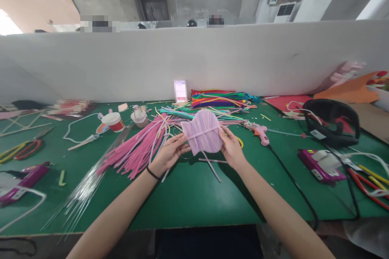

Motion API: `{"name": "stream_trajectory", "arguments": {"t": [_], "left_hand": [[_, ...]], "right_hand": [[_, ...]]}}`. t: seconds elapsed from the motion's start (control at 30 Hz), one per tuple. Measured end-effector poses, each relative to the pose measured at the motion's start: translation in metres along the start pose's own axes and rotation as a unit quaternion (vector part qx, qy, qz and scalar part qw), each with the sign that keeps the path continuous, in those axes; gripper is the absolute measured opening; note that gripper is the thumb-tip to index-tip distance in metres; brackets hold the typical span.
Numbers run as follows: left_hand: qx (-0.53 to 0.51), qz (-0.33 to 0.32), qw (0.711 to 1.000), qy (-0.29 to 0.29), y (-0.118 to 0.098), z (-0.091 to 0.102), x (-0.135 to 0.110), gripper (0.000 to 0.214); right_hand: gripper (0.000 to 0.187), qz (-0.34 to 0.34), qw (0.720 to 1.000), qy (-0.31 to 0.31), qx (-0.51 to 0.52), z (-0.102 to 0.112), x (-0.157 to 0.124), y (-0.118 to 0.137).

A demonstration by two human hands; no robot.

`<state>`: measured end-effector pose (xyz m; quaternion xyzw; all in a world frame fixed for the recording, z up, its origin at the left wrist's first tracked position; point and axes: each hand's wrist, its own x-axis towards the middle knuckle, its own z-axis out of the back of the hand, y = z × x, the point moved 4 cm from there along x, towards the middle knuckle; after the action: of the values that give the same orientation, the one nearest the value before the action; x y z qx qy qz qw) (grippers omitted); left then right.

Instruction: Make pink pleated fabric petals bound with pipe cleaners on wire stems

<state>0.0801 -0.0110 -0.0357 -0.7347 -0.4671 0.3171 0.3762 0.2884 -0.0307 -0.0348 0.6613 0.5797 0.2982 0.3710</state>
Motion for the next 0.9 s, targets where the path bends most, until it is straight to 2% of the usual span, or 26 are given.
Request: {"name": "stream_trajectory", "arguments": {"t": [0.17, 0.27, 0.33, 0.43, 0.5, 0.57, 0.67, 0.77, 0.9], "left_hand": [[-0.038, -0.021, 0.999, -0.024, 0.001, 0.004, 0.004, 0.019], [-0.046, -0.032, 0.998, -0.013, -0.001, 0.001, 0.001, 0.021], [-0.042, -0.025, 0.998, 0.027, -0.003, -0.007, -0.005, 0.032], [-0.014, 0.015, 0.992, 0.128, -0.005, -0.023, -0.016, 0.058], [0.016, 0.035, 0.985, 0.17, -0.006, -0.029, -0.02, 0.062], [0.031, 0.037, 0.985, 0.168, -0.006, -0.028, -0.019, 0.054], [0.001, 0.035, 0.991, 0.129, -0.006, -0.02, -0.011, 0.034], [-0.011, 0.027, 0.994, 0.11, -0.005, -0.015, -0.008, 0.037], [0.077, 0.025, 0.99, 0.118, -0.003, -0.021, -0.014, 0.035]], "right_hand": [[0.037, -0.003, 0.997, 0.072, 0.009, -0.014, -0.006, -0.005], [0.037, -0.016, 0.997, 0.078, -0.005, -0.018, -0.008, -0.01], [0.038, -0.004, 0.998, 0.058, -0.008, -0.016, -0.007, -0.008], [0.038, 0.024, 1.0, -0.005, 0.006, -0.005, -0.001, 0.004], [0.036, 0.036, 0.998, -0.045, 0.024, 0.004, 0.002, 0.013], [0.035, 0.04, 0.996, -0.065, 0.036, 0.01, 0.005, 0.019], [0.037, 0.041, 0.997, -0.064, 0.022, 0.01, 0.004, 0.02], [0.038, 0.045, 0.998, -0.037, -0.027, 0.003, 0.001, 0.014], [0.037, 0.042, 0.997, -0.009, -0.07, -0.003, -0.001, 0.005]]}}
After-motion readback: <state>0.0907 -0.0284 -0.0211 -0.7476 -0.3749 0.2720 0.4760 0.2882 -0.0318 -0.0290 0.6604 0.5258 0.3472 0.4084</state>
